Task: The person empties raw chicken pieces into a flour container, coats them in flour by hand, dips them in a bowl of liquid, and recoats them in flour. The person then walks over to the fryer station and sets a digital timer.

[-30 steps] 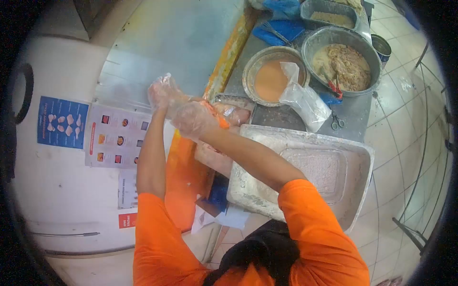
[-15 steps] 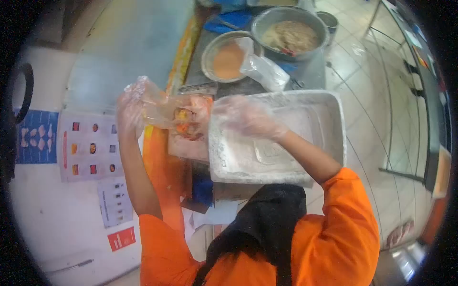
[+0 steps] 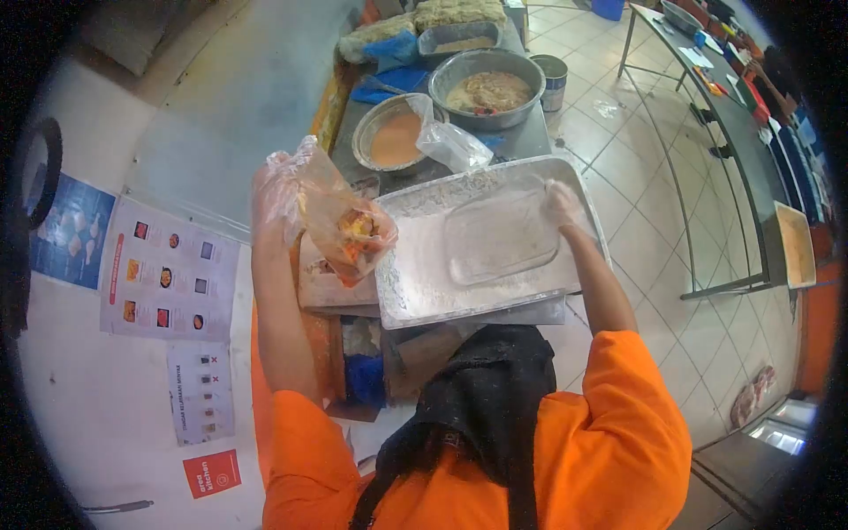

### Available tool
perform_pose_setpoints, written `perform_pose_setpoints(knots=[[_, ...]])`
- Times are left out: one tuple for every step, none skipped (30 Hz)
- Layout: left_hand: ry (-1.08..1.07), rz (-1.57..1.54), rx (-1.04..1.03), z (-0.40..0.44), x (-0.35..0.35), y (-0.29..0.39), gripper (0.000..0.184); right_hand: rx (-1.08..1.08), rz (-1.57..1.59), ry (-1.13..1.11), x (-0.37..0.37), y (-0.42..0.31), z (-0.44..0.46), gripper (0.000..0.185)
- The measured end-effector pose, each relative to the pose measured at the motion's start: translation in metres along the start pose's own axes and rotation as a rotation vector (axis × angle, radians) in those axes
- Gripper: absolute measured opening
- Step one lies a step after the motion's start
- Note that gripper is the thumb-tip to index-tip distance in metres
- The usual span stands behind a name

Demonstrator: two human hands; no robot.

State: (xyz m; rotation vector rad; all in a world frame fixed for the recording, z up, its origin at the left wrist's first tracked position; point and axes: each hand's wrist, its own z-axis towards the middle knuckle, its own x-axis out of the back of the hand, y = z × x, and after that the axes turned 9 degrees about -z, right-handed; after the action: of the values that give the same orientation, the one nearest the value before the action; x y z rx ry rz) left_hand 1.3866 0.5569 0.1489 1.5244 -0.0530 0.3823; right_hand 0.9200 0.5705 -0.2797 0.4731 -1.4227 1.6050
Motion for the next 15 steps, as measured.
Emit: perform_pose_setpoints(knots=[[0.005, 0.010, 0.015, -0.003, -0.002, 0.000, 0.038, 0.194, -0.027, 0.204, 0.014, 0.001, 0.010, 0.030], [0.010, 0.023, 0.034, -0.007, -0.002, -0.002, 0.040, 0.373, -0.091, 0.421, 0.029, 0.001, 0.020, 0.025], [0.010, 0.096, -0.002, -0.008, -0.004, -0.005, 0.042, 0.643, -0.371, 0.692, 0.068, -0.020, 0.027, 0.018], [0.011, 0.168, -0.041, -0.007, -0.007, -0.009, 0.045, 0.574, -0.497, 0.537, 0.099, -0.044, 0.026, 0.021], [0.015, 0.240, -0.079, -0.008, -0.011, -0.015, 0.047, 0.505, -0.618, 0.379, 0.127, -0.071, 0.023, 0.025], [-0.006, 0.253, -0.106, -0.008, -0.014, -0.022, 0.047, 0.436, -0.735, 0.224, 0.137, -0.095, 0.023, 0.030], [-0.021, 0.261, -0.138, -0.006, -0.019, -0.028, 0.048, 0.419, -0.441, 0.244, 0.125, -0.112, 0.025, 0.037], [-0.035, 0.272, -0.166, -0.008, -0.025, -0.031, 0.049, 0.307, -0.513, -0.043, 0.152, -0.206, 0.010, 0.048], [-0.028, 0.418, -0.201, -0.024, -0.032, -0.015, 0.043, 0.199, -0.601, -0.329, 0.180, -0.300, -0.005, 0.059], [-0.070, 0.354, -0.173, -0.031, -0.040, -0.016, 0.041, 0.248, -0.397, -0.292, 0.166, -0.332, -0.017, 0.065], [-0.114, 0.291, -0.146, -0.036, -0.047, -0.017, 0.039, 0.305, -0.188, -0.268, 0.153, -0.364, -0.030, 0.070], [-0.157, 0.226, -0.123, -0.040, -0.055, -0.016, 0.036, 0.369, 0.007, -0.258, 0.139, -0.396, -0.042, 0.076], [-0.169, 0.237, -0.148, -0.044, -0.063, -0.018, 0.036, 0.324, 0.059, -0.303, 0.143, -0.420, -0.049, 0.076], [-0.177, 0.249, -0.170, -0.046, -0.069, -0.023, 0.036, 0.403, 0.069, -0.118, 0.057, -0.392, -0.043, 0.066], [-0.180, 0.260, -0.189, -0.046, -0.074, -0.031, 0.037, 0.406, 0.161, 0.039, -0.011, -0.367, -0.046, 0.056]])
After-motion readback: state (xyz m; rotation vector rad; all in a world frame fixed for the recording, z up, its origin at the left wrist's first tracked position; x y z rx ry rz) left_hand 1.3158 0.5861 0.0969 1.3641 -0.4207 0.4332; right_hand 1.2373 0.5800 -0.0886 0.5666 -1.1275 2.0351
